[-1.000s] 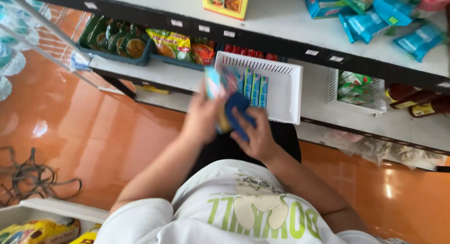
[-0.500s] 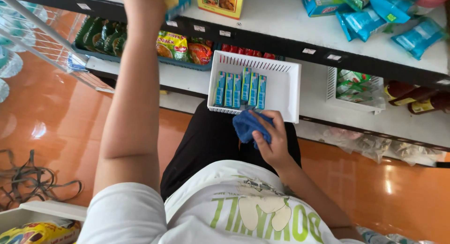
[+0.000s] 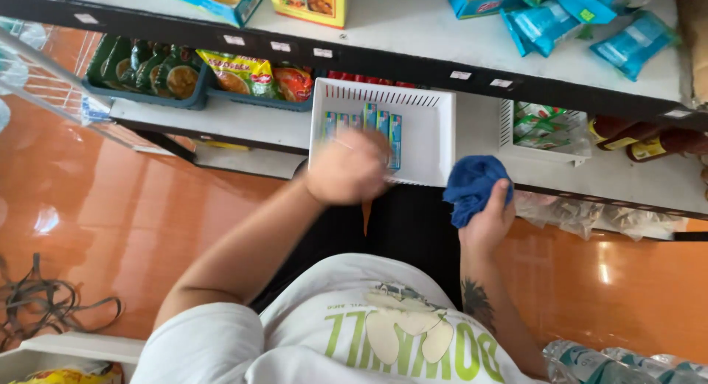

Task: Organizing small blue boxes into a white plastic tray on a low shelf

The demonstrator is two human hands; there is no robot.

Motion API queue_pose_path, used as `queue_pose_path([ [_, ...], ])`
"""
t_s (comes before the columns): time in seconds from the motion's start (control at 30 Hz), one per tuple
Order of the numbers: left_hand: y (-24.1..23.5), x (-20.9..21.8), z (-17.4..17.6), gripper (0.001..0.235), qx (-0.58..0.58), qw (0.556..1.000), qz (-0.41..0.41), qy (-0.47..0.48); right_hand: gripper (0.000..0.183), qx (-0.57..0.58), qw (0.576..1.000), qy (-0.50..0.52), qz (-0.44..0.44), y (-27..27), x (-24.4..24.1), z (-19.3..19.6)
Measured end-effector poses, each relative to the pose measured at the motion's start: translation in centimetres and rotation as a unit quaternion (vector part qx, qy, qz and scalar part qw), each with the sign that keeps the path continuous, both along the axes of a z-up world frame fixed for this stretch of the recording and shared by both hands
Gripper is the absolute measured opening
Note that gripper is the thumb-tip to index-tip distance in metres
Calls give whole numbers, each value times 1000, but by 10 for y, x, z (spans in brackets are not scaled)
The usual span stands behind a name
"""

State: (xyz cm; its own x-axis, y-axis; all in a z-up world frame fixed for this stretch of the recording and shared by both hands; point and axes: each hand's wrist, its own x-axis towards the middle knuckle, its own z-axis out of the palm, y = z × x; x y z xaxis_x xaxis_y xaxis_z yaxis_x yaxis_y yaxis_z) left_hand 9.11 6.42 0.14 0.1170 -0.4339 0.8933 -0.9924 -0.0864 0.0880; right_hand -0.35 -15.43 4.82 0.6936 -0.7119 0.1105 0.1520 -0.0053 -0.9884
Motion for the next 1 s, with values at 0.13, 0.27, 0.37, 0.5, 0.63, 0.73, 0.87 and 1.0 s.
queue_pose_path([
  [0.13,-50,1,-65,59,227,920,301,106,31,29,999,-7,-12,-22,4,-14],
  [0.27,-73,54,-69,114,440,776,385,237,41,80,992,-13,98,-23,4,-15],
  [0.37,-84,70,-50,124,540,702,363,291,37,32,997,73,-20,-17,6,-20],
  [0.5,-85,68,-64,126,419,808,358,208,43,50,993,109,25,-22,9,-40],
  [0.63,-85,20,-16,144,323,880,291,189,48,-48,984,92,144,-41,26,-70],
  [0.73,-86,-20,-1,145,107,927,40,358,60,-108,959,58,257,-28,34,-59],
  [0.87,-89,-52,-2,131,-147,846,-114,500,51,-168,954,59,242,-15,44,-57],
  [1.0,-78,-59,1,80,-363,694,-134,607,59,-201,910,-59,357,25,-3,-40],
])
